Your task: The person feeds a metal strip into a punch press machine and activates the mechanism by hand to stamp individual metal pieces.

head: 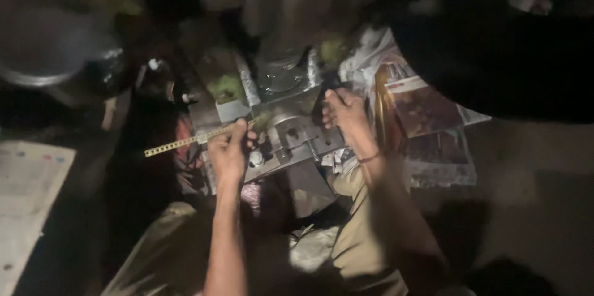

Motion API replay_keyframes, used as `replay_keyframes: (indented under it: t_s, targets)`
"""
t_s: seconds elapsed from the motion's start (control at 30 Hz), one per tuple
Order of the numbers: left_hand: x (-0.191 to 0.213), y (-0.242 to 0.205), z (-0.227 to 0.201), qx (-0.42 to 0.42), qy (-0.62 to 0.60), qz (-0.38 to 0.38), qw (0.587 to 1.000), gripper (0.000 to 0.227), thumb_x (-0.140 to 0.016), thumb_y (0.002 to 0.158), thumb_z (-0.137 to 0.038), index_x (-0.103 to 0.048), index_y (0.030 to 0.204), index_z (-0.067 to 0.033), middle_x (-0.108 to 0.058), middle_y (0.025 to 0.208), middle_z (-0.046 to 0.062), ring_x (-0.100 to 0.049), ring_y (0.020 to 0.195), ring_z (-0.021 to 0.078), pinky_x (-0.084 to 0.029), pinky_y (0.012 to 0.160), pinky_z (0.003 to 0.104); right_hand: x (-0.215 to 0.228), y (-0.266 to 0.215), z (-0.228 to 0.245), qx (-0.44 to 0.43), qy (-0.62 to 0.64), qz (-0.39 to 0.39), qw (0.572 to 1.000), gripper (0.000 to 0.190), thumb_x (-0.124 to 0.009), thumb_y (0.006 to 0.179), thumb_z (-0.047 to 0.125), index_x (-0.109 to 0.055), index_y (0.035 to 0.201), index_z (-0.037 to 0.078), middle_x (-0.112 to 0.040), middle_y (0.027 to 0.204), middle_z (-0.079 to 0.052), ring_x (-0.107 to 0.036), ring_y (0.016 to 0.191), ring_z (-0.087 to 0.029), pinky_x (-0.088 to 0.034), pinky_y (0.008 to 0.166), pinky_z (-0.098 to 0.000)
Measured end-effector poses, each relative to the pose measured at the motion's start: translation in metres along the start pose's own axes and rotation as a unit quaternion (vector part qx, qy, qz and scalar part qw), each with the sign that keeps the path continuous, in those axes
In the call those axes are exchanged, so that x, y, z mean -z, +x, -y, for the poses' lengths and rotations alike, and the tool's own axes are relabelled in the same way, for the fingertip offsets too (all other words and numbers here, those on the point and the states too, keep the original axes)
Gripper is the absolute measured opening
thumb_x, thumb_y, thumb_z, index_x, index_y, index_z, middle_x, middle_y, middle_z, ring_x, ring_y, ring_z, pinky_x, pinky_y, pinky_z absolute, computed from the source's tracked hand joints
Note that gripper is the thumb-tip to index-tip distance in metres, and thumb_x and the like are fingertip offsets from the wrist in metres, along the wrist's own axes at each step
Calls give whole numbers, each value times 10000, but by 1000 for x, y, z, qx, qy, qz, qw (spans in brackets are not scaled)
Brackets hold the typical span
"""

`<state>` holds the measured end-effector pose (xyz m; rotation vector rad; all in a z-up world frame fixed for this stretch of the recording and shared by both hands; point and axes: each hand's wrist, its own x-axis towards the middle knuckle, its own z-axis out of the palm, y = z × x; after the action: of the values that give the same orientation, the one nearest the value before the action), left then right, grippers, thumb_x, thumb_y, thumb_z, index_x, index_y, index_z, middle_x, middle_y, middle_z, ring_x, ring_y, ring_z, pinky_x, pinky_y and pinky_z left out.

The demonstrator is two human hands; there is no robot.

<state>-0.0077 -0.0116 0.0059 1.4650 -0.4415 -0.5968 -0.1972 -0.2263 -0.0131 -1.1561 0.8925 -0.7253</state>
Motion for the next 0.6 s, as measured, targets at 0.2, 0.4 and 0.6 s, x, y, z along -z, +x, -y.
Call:
replay_keyframes:
  t_s: [0.2,0.4,0.6]
  targets:
    - [-13,-15,-30,49,78,-21,996,390,-669,997,-358,-762,838,-14,-693,685,41,-569,562,82,-410,527,251,4,-4,18,-14,0,13,1000,217,-669,999,223,-629,886,42,-632,664,-39,-612,505,-128,-486,423,-265]
    - [-21,-21,-43,28,60,-46,997,355,-666,987,-361,-751,833,-53,-719,689,6,-605,584,84,-455,567,254,3,-5,21,-10,37,51,998,156,-664,980,184,-618,903,57,-627,663,-41,-580,480,-125,-467,408,-268]
    - [-15,-10,-31,88,237,-36,967,319,-645,1020,-373,-822,975,-111,-709,653,39,-439,484,175,-391,539,310,5,-3,22,10,-12,43,999,227,-644,1006,188,-641,863,12,-628,639,-48,-580,476,-119,-483,400,-266]
